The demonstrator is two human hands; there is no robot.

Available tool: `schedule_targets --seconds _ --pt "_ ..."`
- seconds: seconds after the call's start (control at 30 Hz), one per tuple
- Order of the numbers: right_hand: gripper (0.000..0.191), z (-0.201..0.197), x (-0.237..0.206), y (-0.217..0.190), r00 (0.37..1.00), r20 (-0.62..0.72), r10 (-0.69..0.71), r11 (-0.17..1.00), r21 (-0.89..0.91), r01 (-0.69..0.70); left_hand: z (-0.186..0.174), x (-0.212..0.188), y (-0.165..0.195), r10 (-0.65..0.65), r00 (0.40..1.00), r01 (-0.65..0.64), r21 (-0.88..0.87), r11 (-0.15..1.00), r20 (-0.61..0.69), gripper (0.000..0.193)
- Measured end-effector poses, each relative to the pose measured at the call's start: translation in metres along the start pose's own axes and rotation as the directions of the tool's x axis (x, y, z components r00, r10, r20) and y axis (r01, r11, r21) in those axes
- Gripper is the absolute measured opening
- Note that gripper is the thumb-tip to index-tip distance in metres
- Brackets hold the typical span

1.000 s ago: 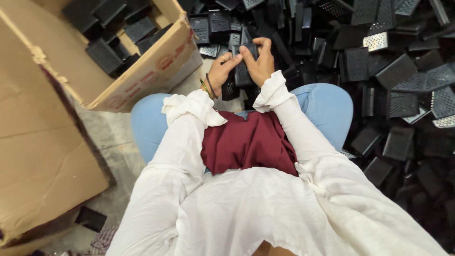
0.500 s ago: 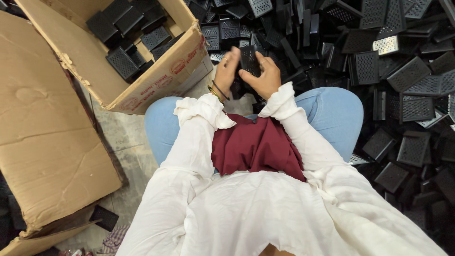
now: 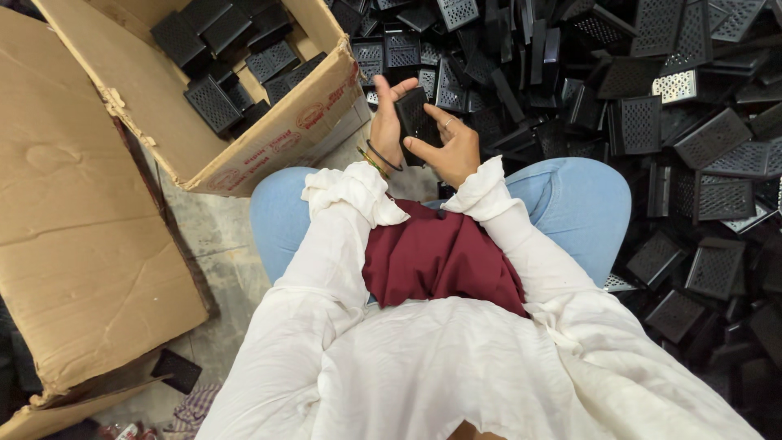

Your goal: The person sits cross-legged on the floor and repeatedly picks up small black metal grater components from a large pile. They inspect each item by turning it over in their hands and then place it into a cardboard box. The process continues throughout the clip.

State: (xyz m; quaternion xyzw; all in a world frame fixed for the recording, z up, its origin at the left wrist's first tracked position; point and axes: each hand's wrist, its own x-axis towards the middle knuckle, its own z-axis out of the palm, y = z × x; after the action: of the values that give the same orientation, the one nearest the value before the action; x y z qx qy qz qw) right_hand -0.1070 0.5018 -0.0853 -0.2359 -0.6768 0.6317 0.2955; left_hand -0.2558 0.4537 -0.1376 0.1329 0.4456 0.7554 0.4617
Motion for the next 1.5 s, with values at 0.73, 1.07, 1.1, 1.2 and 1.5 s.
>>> schedule_targets --seconds 0.73,1.07,1.1,1.2,1.5 --pt "0.038 -0.042 0.03 0.04 0.914 -0.056 0.401 0.783 0.538 -0.311 0.001 -0.003 -0.003 0.072 0.97 -0.173 0.451 0.876 0.232 0.045" --pt "0.041 -0.04 0.039 0.034 0.964 -0.034 0.265 0.824 0.528 -0.208 -0.008 -0.001 -0.005 0.095 0.982 -0.163 0.468 0.868 0.165 0.046" --pt "0.039 -0.043 0.041 0.034 0.972 -0.061 0.226 0.858 0.485 -0.169 -0.008 -0.002 -0.004 0.073 0.984 -0.144 0.485 0.862 0.162 0.045" --pt "0.038 -0.057 0.047 0.032 0.981 -0.094 0.168 0.91 0.398 -0.117 -0.006 -0.005 -0.004 -0.005 0.978 -0.122 0.588 0.8 0.211 0.04" --pt "0.034 -0.075 0.047 0.024 0.969 -0.026 0.247 0.844 0.496 -0.202 -0.006 -0.009 -0.009 -0.067 0.961 -0.098 0.556 0.826 0.269 0.039"
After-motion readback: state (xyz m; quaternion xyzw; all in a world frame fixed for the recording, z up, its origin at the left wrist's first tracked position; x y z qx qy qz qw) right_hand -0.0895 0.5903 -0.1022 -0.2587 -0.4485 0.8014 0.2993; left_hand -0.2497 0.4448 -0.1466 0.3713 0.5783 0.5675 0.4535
